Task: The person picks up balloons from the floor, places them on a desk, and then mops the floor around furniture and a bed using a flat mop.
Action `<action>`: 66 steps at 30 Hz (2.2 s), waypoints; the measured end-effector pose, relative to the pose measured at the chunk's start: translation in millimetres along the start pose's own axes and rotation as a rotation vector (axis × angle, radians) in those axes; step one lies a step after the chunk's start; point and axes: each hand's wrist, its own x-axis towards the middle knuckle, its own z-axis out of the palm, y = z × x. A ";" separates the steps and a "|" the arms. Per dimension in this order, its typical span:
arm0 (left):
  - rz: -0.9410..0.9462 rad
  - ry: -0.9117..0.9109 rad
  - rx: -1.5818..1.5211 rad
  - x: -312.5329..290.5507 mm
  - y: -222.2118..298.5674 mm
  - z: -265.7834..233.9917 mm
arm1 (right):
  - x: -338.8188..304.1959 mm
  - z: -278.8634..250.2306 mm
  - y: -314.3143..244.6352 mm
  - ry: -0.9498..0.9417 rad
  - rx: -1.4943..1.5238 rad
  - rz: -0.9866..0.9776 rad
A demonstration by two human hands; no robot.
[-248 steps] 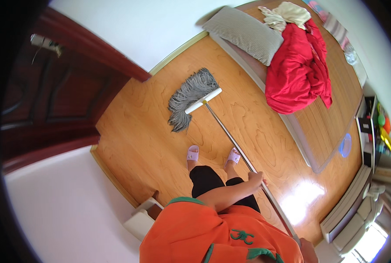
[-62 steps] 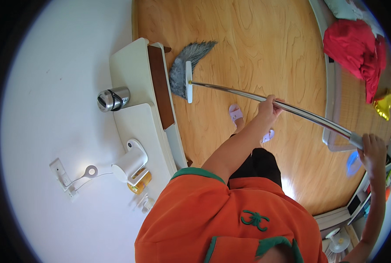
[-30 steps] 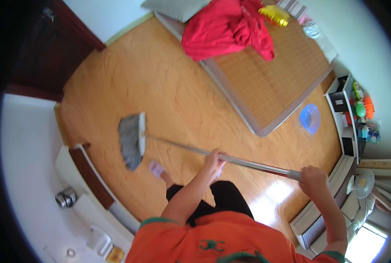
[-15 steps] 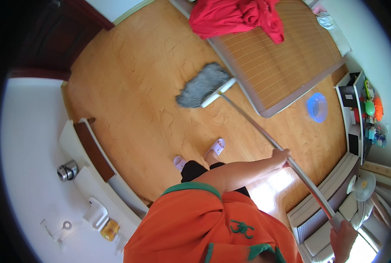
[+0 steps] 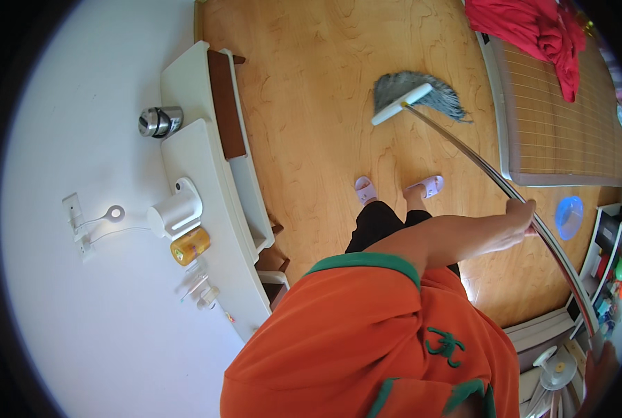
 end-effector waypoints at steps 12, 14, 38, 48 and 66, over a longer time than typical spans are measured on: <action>0.411 0.119 -0.373 -22.1 97.0 -249.5 | 146.0 -16.9 -223.1 0.267 0.042 -0.627; 0.460 0.206 -0.471 -8.9 103.3 -297.1 | 169.8 -5.4 -260.5 0.327 0.110 -0.784; 0.148 0.175 -0.561 107.8 -121.0 -213.2 | 164.5 201.9 -117.9 -0.094 -0.066 -0.497; 0.497 0.347 -0.607 83.1 25.4 -413.6 | 224.5 143.0 -339.2 0.252 0.261 -0.776; 0.428 0.281 -0.551 92.0 1.4 -365.6 | 185.2 175.8 -272.3 0.179 0.435 -0.623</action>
